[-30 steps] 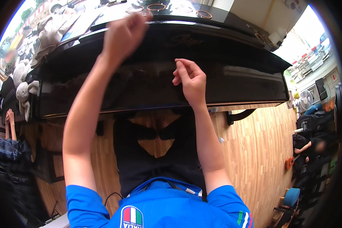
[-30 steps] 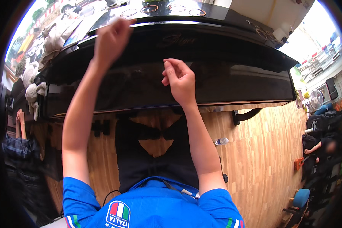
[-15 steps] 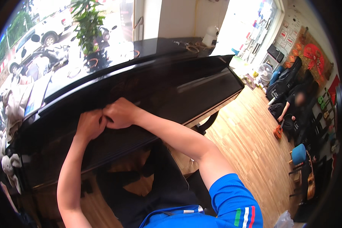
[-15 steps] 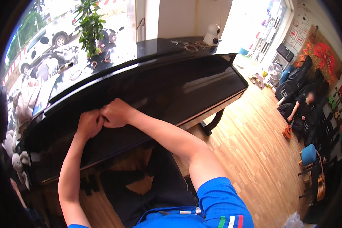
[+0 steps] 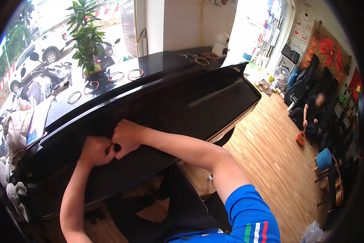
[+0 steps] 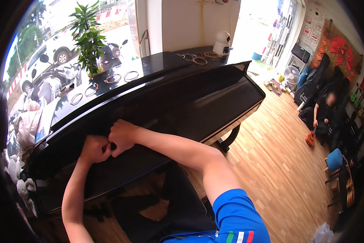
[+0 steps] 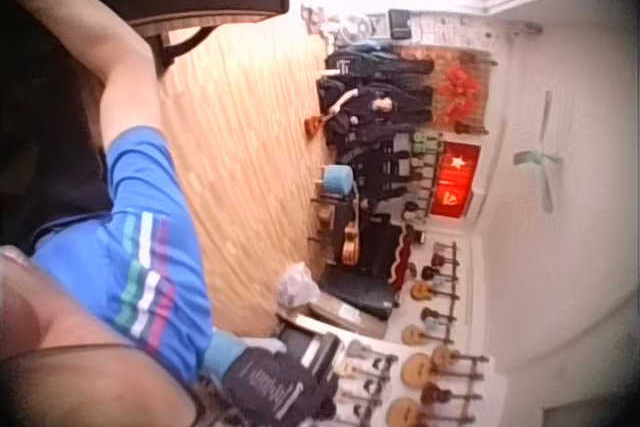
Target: The person bends a thin copper wire into circular loops by hand, repeatedly forming and adjusting the shape. They place the finished loops on the piano lid and continue shaping additional loops from the same wire.
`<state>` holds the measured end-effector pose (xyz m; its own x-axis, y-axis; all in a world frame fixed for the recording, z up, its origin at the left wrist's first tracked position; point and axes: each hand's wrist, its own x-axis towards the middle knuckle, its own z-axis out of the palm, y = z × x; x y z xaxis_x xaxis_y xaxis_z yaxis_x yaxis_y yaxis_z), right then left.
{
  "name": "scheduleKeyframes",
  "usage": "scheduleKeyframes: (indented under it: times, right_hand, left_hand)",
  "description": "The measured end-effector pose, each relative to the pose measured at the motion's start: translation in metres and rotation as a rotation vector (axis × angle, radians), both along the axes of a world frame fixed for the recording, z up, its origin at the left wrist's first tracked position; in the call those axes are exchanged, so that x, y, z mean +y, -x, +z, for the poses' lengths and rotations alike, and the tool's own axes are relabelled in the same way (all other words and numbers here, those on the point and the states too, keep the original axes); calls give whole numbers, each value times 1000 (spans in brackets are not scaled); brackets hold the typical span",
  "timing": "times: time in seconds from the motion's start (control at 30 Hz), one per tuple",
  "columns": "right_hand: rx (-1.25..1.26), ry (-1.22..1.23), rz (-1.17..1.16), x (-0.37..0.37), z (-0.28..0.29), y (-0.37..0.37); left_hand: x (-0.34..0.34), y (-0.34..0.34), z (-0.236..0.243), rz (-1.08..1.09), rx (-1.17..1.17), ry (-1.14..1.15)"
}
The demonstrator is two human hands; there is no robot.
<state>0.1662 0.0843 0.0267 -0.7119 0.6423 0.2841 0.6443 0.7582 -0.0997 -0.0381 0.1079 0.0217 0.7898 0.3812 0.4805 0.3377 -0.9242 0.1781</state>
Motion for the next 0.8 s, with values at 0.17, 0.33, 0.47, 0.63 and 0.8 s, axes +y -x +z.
scheduleKeyframes:
  times: [0.17,0.33,0.47,0.63,0.8]
  right_hand:
    - [-9,-26,5,4,-4,-3]
    - [79,35,5,5,-4,-3]
    - [177,26,-26,6,-13,-1]
    - [199,31,-63,1,-8,0]
    - [238,13,-78,1,-13,2]
  left_hand:
    - [0,-2,5,-38,42,-27]
    - [1,2,0,29,44,-21]
    - [-3,1,-2,83,-18,8]
    - [-7,3,0,126,-23,5]
    - [-11,2,-1,174,-60,13]
